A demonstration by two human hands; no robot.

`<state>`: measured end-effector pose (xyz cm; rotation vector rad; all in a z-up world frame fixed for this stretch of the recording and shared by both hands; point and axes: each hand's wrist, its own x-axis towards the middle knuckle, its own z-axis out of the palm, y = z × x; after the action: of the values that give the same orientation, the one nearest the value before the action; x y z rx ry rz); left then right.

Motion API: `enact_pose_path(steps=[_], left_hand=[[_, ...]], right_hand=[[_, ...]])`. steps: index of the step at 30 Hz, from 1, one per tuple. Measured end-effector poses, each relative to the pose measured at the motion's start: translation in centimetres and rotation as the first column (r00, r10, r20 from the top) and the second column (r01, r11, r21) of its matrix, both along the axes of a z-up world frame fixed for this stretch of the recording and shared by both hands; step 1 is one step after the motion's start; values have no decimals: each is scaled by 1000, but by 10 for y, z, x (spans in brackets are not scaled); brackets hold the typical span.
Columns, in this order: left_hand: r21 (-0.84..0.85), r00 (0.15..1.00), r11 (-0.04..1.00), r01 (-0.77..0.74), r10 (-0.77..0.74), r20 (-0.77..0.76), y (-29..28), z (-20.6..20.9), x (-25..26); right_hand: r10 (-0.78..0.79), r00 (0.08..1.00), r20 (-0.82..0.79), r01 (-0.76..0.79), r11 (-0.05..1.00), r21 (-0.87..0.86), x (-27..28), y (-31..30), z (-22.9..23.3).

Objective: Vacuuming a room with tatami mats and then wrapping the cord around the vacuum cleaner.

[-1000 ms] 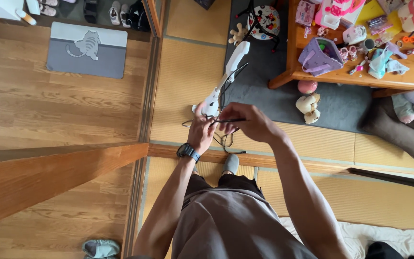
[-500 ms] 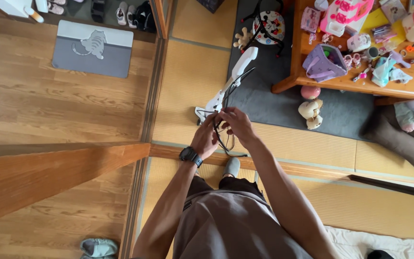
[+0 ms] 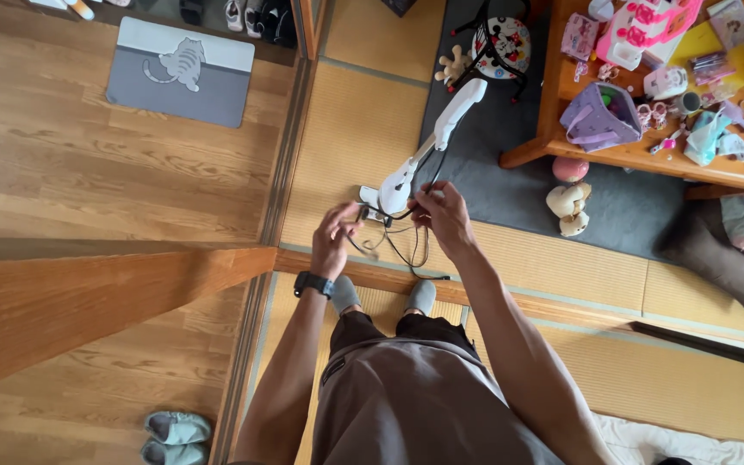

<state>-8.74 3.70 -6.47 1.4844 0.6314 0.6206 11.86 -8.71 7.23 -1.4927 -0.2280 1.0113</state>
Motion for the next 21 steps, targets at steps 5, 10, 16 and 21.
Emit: enact_pose_path(steps=[5,10,16,21], left_hand=[[-584,993,806,92,-115,-3,-2,52,-1],[-424,990,905,-31,-29,-135,-18,27,21],[-219,998,976,-8,23,65,-39,73,33],[665,986,745,47,72,-151,-41,107,25]], right_hand=[[24,998,-50,-22,999,33,-10,7,3],[177,984,-31,-178,984,-9,-24,10,0],[95,991,-92,-98,995,-24,-32,10,-32],[-17,989,-148,-7,987,-161,-35,14,-22]])
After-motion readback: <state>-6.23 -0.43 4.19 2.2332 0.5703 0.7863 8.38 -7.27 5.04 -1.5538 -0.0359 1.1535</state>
